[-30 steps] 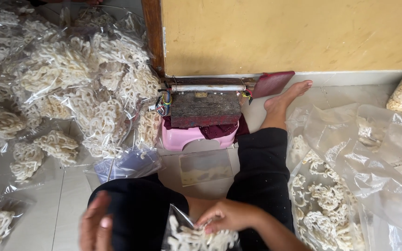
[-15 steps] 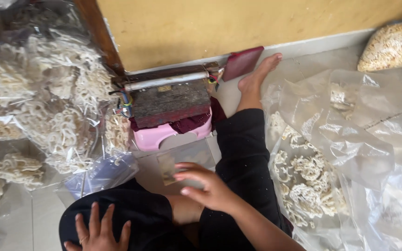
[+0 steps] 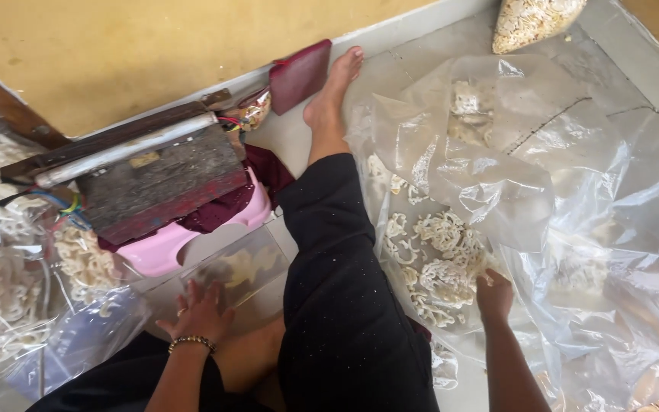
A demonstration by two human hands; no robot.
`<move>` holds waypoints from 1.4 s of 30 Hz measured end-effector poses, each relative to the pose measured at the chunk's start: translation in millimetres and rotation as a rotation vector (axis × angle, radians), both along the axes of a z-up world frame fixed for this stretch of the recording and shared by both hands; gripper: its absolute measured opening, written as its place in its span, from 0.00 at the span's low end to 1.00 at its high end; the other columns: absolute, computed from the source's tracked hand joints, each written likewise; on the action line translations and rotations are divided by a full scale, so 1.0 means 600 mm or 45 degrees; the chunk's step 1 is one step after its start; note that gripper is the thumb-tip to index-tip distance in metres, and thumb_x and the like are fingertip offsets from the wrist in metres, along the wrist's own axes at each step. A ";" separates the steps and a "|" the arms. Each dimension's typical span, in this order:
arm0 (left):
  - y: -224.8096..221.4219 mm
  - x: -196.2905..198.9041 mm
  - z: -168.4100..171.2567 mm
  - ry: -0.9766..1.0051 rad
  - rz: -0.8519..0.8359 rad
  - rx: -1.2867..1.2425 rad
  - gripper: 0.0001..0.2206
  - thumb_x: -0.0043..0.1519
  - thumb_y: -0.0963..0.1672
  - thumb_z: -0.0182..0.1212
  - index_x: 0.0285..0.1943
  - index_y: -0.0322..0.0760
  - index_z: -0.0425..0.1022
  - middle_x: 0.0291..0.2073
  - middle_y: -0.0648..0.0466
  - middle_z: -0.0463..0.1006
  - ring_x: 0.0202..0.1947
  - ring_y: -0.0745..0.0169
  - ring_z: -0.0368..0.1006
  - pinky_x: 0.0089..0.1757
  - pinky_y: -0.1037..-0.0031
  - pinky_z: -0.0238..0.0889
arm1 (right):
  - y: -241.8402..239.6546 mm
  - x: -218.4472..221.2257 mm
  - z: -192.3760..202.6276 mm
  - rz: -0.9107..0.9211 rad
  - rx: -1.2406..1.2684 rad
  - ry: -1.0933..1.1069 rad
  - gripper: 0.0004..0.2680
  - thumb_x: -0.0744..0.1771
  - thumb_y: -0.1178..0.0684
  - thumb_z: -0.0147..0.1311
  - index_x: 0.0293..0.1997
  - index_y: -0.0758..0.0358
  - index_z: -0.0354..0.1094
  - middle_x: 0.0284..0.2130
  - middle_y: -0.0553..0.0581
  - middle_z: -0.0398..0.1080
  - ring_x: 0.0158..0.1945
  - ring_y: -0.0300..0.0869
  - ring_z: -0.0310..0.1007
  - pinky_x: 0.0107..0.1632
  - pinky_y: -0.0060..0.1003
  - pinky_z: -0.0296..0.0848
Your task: The person sits on the floor and packs white noodle blocks into clear plastic bags. They pick up portions of noodles, place them into bags, and set the filled bags aside.
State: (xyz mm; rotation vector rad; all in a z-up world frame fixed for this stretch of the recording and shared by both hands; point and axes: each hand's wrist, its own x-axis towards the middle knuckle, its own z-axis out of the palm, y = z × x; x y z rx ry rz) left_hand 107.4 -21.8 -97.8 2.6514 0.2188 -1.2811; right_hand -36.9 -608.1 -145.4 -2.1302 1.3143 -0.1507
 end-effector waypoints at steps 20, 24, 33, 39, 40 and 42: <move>0.011 0.005 -0.076 0.057 0.010 0.202 0.41 0.63 0.60 0.52 0.80 0.68 0.27 0.81 0.75 0.17 0.81 0.49 0.23 0.64 0.24 0.32 | -0.006 0.108 0.074 -0.024 0.492 -0.049 0.28 0.66 0.35 0.51 0.74 0.54 0.56 0.68 0.57 0.62 0.66 0.51 0.65 0.66 0.50 0.62; 0.027 -0.004 -0.106 -0.233 0.095 0.078 0.35 0.63 0.55 0.49 0.80 0.60 0.41 0.81 0.74 0.34 0.75 0.50 0.44 0.62 0.39 0.52 | -0.025 0.110 0.056 0.034 0.396 0.043 0.24 0.65 0.35 0.54 0.65 0.55 0.58 0.58 0.56 0.63 0.58 0.49 0.66 0.61 0.48 0.65; 0.097 -0.017 -0.149 -1.108 0.870 -0.248 0.25 0.54 0.45 0.67 0.65 0.44 0.78 0.54 0.54 0.77 0.44 0.58 0.78 0.48 0.59 0.70 | -0.032 0.183 -0.023 0.227 0.125 0.239 0.19 0.64 0.34 0.63 0.42 0.59 0.64 0.33 0.53 0.66 0.40 0.44 0.69 0.48 0.41 0.72; 0.086 -0.017 -0.141 -0.898 0.991 -0.306 0.09 0.58 0.47 0.70 0.47 0.48 0.86 0.33 0.63 0.84 0.36 0.68 0.78 0.45 0.72 0.71 | 0.109 0.158 0.078 0.670 -0.107 0.424 0.35 0.62 0.41 0.65 0.76 0.46 0.45 0.73 0.56 0.52 0.72 0.57 0.54 0.66 0.73 0.51; 0.083 -0.018 -0.145 -0.906 0.878 -0.311 0.07 0.60 0.46 0.68 0.45 0.48 0.86 0.31 0.64 0.85 0.33 0.71 0.77 0.43 0.73 0.72 | 0.126 0.152 0.084 0.725 -0.173 0.549 0.35 0.61 0.39 0.65 0.75 0.42 0.46 0.74 0.51 0.50 0.74 0.54 0.51 0.70 0.81 0.34; 0.083 -0.014 -0.147 -0.807 0.812 -0.295 0.09 0.59 0.47 0.64 0.45 0.46 0.83 0.32 0.61 0.86 0.34 0.63 0.79 0.43 0.68 0.72 | 0.141 0.151 0.086 0.741 -0.200 0.580 0.28 0.64 0.43 0.59 0.74 0.45 0.50 0.71 0.52 0.56 0.74 0.54 0.53 0.71 0.79 0.36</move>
